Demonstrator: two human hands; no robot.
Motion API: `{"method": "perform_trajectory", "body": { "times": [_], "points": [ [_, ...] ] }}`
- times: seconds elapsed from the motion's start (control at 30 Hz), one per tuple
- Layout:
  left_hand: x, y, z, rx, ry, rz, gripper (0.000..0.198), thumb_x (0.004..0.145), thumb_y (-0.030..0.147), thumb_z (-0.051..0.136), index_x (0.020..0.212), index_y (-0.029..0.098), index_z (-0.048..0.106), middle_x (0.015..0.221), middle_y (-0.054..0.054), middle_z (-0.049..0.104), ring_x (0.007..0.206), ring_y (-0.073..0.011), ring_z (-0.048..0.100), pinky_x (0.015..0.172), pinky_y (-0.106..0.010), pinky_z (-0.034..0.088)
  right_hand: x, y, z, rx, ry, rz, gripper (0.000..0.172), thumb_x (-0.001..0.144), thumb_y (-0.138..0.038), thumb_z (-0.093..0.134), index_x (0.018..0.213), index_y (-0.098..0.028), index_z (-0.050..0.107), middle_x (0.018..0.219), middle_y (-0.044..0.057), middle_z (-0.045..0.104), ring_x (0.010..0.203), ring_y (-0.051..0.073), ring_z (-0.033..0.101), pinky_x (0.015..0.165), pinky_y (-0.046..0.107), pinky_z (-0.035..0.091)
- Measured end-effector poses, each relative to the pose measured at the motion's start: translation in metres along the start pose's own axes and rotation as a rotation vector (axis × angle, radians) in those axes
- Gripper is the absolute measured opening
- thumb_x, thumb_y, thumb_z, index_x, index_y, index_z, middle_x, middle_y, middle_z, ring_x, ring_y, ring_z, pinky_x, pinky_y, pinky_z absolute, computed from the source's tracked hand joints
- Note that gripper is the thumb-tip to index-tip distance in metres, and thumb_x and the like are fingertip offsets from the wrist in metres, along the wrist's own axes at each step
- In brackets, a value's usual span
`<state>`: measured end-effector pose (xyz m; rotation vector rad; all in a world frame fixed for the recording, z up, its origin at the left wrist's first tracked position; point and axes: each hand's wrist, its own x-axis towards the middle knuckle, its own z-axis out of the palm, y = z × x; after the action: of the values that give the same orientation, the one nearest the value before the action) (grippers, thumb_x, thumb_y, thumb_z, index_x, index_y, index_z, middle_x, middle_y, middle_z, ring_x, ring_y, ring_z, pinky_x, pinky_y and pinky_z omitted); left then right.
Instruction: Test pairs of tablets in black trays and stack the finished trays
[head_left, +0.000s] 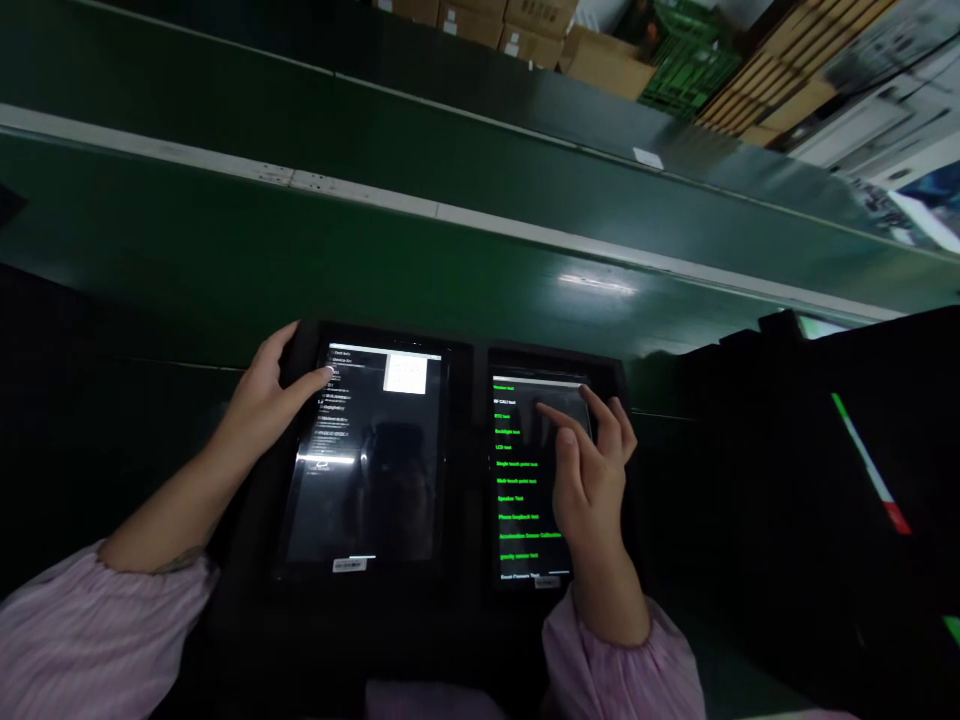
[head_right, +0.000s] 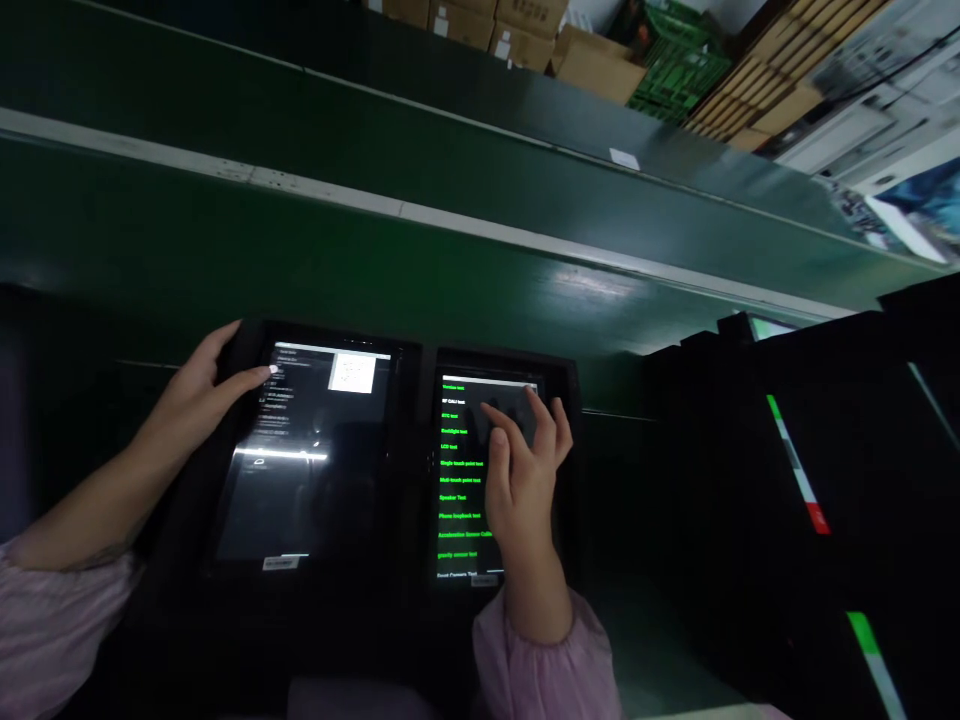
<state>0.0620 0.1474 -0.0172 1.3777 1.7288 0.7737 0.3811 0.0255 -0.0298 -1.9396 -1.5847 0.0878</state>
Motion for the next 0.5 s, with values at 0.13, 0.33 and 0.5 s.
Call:
{"method": "perform_trajectory", "body": {
  "times": [0.13,0.33,0.5],
  "points": [
    [0.0011,-0.0012,0.0006,-0.090,-0.003,-0.068,0.073,0.080,0.038,0.075,0.148,0.029,0.050,0.147,-0.009,0.057,0.131,-0.0325,0.057,0.117,-0.054,0.042,-0.0006,0.0011,0.0018,-0.022,-0.039,-0.026,0.049,0.107,-0.046,0.031,0.121,-0.026,0.073,0.158,0.009,0.039,0.154,0.039,0.016,0.116,0.071,0.028],
    [0.0018,-0.0050,-0.0010,-0.105,-0.008,-0.057,0.074,0.077,0.038,0.075,0.146,0.031,0.051,0.141,-0.007,0.062,0.130,-0.0314,0.059,0.116,-0.052,0.043,-0.0022,0.0013,0.0009,0.004,-0.020,-0.012,0.050,0.107,-0.048,0.032,0.120,-0.024,0.074,0.156,0.010,0.043,0.152,0.040,0.022,0.116,0.071,0.028],
    [0.0025,0.0017,-0.0009,-0.030,0.011,-0.095,0.073,0.076,0.043,0.075,0.144,0.029,0.053,0.140,-0.008,0.063,0.128,-0.0314,0.060,0.113,-0.052,0.046,-0.0018,0.0005,0.0000,0.025,-0.002,-0.016,0.051,0.107,-0.048,0.032,0.118,-0.022,0.075,0.154,0.011,0.047,0.151,0.039,0.026,0.116,0.070,0.029]
  ]
}}
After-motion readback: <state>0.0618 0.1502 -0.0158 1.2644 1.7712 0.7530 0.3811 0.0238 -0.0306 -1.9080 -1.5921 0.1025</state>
